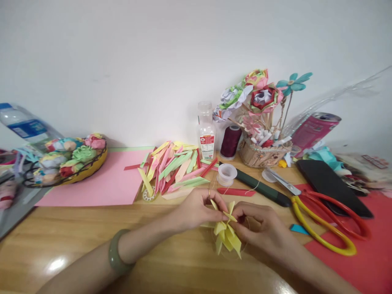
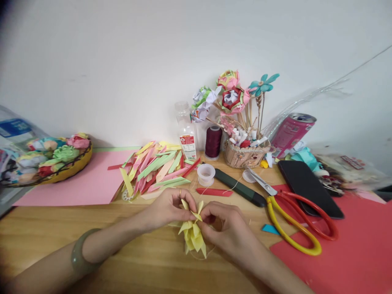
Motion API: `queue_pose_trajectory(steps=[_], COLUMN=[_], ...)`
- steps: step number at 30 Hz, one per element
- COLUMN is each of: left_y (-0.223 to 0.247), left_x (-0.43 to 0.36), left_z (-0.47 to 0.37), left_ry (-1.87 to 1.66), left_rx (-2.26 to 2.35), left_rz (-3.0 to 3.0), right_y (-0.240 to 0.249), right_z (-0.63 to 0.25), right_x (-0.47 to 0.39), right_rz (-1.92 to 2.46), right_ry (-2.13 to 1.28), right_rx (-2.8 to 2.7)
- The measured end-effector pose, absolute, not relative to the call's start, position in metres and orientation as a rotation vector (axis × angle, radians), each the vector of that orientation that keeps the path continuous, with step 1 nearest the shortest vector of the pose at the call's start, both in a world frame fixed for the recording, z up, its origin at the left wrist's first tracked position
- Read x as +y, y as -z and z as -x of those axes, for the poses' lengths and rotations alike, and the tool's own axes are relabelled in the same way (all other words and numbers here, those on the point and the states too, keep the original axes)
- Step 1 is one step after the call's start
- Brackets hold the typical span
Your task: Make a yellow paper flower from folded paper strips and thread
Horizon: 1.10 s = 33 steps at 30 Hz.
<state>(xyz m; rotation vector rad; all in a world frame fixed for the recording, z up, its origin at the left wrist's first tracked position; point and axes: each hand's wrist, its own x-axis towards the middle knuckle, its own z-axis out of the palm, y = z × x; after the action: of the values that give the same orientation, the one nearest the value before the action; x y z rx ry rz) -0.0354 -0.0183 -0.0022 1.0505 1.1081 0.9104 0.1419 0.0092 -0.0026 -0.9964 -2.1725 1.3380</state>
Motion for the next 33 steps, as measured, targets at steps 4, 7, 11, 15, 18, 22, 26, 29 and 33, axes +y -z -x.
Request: queue_pose_trajectory(steps=[4, 7, 11, 15, 18, 22, 26, 29, 33], left_y=[0.000, 0.001, 0.006, 0.007, 0.005, 0.000, -0.004, -0.005, -0.007], left_x=[-0.015, -0.014, -0.018, -0.024, -0.023, -0.016, -0.011, -0.011, -0.014], left_z=[0.042, 0.043, 0.038, 0.034, 0.036, 0.044, 0.046, 0.044, 0.040], left_ry=[-0.765, -0.706, -0.747, -0.835, -0.823, -0.792, -0.860, -0.841, -0.881], left_rx=[1.171, 1.240, 1.304, 1.325, 1.327, 1.155, 1.106, 1.086, 1.093], left_rz=[-1.126, -1.185, -1.243, -1.376, -1.431, -1.410, -1.024, -0.913, -0.981], right_y=[0.005, 0.007, 0.012, 0.012, 0.009, 0.006, 0.008, 0.010, 0.008], right_z=[-0.141, -0.141, -0.140, -0.140, -0.142, -0.145, -0.147, -0.147, -0.149], right_x=[0.008, 0.007, 0.008, 0.009, 0.008, 0.008, 0.010, 0.011, 0.014], right_rz=[0.985, 1.022, 1.091, 1.112, 1.059, 1.001, 0.870, 0.678, 0.553], right_ry=[-1.370, -1.429, -1.427, -1.323, -1.150, -0.882, -0.638, -0.454, -0.319], right_rx=[-2.153, -2.144, -2.131, -2.182, -2.293, -2.418, -2.545, -2.532, -2.444])
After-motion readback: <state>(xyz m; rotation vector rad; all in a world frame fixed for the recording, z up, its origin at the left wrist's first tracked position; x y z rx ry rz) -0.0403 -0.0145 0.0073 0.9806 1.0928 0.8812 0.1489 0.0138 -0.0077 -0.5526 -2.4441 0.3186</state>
